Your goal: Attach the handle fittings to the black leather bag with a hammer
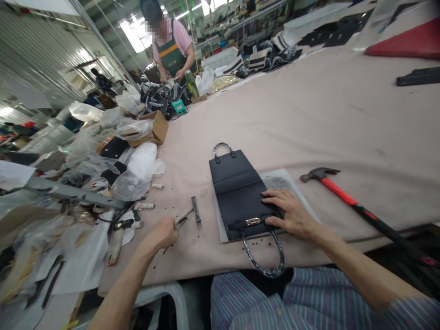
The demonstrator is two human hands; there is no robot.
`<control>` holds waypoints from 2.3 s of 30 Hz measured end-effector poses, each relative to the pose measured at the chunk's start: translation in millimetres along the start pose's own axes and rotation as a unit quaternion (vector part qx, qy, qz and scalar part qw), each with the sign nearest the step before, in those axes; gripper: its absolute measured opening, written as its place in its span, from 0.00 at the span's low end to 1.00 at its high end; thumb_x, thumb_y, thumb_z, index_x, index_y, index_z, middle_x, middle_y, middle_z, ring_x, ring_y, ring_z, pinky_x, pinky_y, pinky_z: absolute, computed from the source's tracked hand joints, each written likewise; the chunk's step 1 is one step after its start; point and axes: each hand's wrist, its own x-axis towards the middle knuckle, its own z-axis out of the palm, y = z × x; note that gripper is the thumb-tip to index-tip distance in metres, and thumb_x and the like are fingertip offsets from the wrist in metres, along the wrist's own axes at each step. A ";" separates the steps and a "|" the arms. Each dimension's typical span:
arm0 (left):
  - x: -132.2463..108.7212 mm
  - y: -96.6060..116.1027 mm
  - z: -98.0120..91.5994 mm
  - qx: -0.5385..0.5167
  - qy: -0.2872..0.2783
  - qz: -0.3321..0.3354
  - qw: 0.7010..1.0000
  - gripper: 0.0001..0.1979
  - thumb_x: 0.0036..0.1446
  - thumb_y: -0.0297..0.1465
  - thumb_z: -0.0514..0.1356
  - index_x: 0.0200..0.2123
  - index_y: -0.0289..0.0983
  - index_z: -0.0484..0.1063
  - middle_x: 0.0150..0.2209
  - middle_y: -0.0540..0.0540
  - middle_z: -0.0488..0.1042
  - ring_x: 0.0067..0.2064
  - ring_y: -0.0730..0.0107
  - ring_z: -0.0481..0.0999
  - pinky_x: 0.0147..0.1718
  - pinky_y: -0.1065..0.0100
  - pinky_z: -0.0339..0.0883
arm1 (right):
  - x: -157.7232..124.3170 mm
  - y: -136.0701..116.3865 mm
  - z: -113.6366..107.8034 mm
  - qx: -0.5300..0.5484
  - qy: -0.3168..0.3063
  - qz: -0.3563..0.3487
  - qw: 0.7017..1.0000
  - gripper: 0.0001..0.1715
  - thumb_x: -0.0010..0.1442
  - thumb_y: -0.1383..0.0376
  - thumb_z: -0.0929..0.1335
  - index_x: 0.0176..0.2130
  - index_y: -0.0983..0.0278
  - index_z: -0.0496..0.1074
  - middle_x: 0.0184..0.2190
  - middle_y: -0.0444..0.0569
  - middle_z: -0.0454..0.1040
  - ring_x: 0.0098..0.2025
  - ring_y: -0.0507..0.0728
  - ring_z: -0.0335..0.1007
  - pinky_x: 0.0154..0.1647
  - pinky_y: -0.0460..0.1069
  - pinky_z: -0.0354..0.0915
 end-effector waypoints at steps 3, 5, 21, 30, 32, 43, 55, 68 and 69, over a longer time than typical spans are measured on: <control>-15.0 -20.5 18.4 -0.247 -0.036 0.035 0.968 0.09 0.47 0.35 0.65 0.23 0.36 0.72 0.22 0.48 0.73 0.29 0.63 0.74 0.29 0.69 0.63 | 1.0 -3.1 -2.5 0.000 -0.008 0.003 1.000 0.28 0.58 0.49 0.74 0.54 0.59 0.75 0.60 0.54 0.72 0.63 0.70 0.65 0.65 0.71 0.57; -24.9 -26.3 34.7 -0.462 -0.030 0.033 0.886 0.16 0.45 0.42 0.69 0.26 0.35 0.74 0.24 0.49 0.74 0.27 0.68 0.72 0.28 0.71 0.64 | 1.5 -5.0 -4.1 -0.002 -0.013 0.005 1.000 0.27 0.59 0.50 0.74 0.54 0.59 0.75 0.60 0.54 0.72 0.63 0.70 0.65 0.66 0.72 0.56; -28.9 90.1 125.6 -0.529 0.344 0.132 0.765 0.12 0.64 0.38 0.62 0.44 0.36 0.75 0.44 0.40 0.81 0.48 0.60 0.81 0.48 0.61 0.77 | -2.0 -0.8 -1.0 -0.004 -0.004 -0.016 1.000 0.26 0.61 0.49 0.72 0.54 0.59 0.73 0.59 0.54 0.72 0.62 0.70 0.66 0.64 0.71 0.58; -24.1 72.0 139.1 -0.469 0.350 0.161 0.795 0.10 0.63 0.35 0.62 0.43 0.37 0.78 0.48 0.39 0.81 0.53 0.57 0.80 0.57 0.54 0.74 | -1.2 -0.6 -2.0 -0.004 -0.014 -0.015 1.000 0.26 0.62 0.48 0.72 0.54 0.58 0.73 0.59 0.54 0.72 0.62 0.70 0.66 0.64 0.70 0.59; -24.7 70.2 137.3 -0.465 0.348 0.159 0.799 0.09 0.64 0.35 0.62 0.43 0.37 0.79 0.48 0.40 0.82 0.53 0.56 0.81 0.57 0.53 0.75 | -1.2 -0.1 -1.7 -0.005 -0.014 -0.014 1.000 0.27 0.62 0.48 0.72 0.55 0.58 0.73 0.59 0.54 0.72 0.62 0.71 0.66 0.64 0.70 0.58; -24.8 121.0 117.7 -0.609 0.298 0.277 0.681 0.06 0.64 0.30 0.64 0.44 0.37 0.77 0.48 0.40 0.82 0.50 0.59 0.83 0.52 0.58 0.78 | 0.8 -4.4 -3.2 0.000 -0.019 -0.003 1.000 0.27 0.63 0.46 0.71 0.54 0.58 0.74 0.59 0.55 0.73 0.61 0.71 0.66 0.64 0.70 0.58; -14.3 133.6 132.1 -0.600 0.301 0.313 0.672 0.08 0.64 0.26 0.64 0.46 0.38 0.77 0.50 0.40 0.82 0.52 0.59 0.83 0.55 0.55 0.77 | -0.9 0.3 -0.4 0.000 -0.014 0.003 1.000 0.29 0.61 0.45 0.71 0.55 0.57 0.74 0.59 0.54 0.72 0.62 0.71 0.66 0.65 0.70 0.57; -13.8 134.0 131.0 -0.572 0.307 0.317 0.691 0.07 0.65 0.26 0.63 0.46 0.38 0.75 0.49 0.40 0.81 0.51 0.59 0.83 0.54 0.55 0.77 | -1.1 0.7 -0.6 0.001 -0.008 0.000 1.000 0.28 0.62 0.45 0.71 0.55 0.58 0.73 0.60 0.54 0.72 0.62 0.71 0.66 0.65 0.69 0.57; -13.7 134.1 131.1 -0.570 0.310 0.319 0.691 0.07 0.65 0.26 0.63 0.46 0.38 0.74 0.49 0.40 0.81 0.52 0.59 0.82 0.54 0.55 0.77 | -1.2 0.8 -0.5 0.000 -0.009 -0.001 1.000 0.29 0.62 0.45 0.71 0.55 0.58 0.73 0.60 0.54 0.72 0.62 0.71 0.66 0.65 0.69 0.57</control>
